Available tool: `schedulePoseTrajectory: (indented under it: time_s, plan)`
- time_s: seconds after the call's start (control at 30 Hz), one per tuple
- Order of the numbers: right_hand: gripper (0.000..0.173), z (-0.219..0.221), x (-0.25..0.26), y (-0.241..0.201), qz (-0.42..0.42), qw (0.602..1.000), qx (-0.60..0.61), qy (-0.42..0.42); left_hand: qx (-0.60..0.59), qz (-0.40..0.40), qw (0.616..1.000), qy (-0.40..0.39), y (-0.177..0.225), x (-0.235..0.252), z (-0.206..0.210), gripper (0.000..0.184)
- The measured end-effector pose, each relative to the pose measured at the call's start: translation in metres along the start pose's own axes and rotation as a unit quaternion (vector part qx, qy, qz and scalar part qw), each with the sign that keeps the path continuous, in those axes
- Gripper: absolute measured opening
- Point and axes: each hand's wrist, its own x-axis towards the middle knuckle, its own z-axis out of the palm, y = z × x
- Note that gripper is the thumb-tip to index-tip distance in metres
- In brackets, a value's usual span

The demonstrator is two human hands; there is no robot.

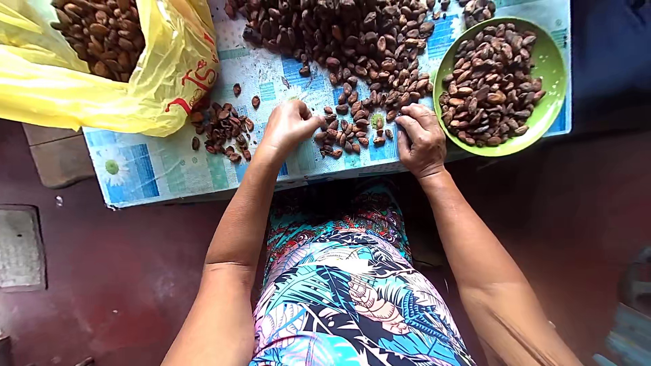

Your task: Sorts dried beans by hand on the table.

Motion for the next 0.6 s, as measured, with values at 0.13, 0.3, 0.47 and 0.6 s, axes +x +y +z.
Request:
schedulePoseTrajectory:
  time_s: [0.13,0.3,0.47,0.6]
  plan:
    - [0.028,0.000,0.001,0.000,0.000,1.000,-0.001,0.001,0.108,-0.004,0.994,-0.031,0.011,0.006,0.004,0.041]
    - [0.028,0.000,0.000,0.000,0.002,1.000,0.000,0.001,0.006,-0.004,1.000,-0.006,0.005,0.006,0.002,0.025]
    - [0.027,0.001,0.000,0.000,0.005,1.000,-0.002,0.001,-0.538,0.098,0.831,-0.099,-0.025,-0.003,-0.007,0.024]
    - [0.028,0.001,-0.001,0.000,0.005,1.000,0.001,0.003,-0.664,0.125,0.728,-0.121,-0.032,0.013,-0.015,0.039]
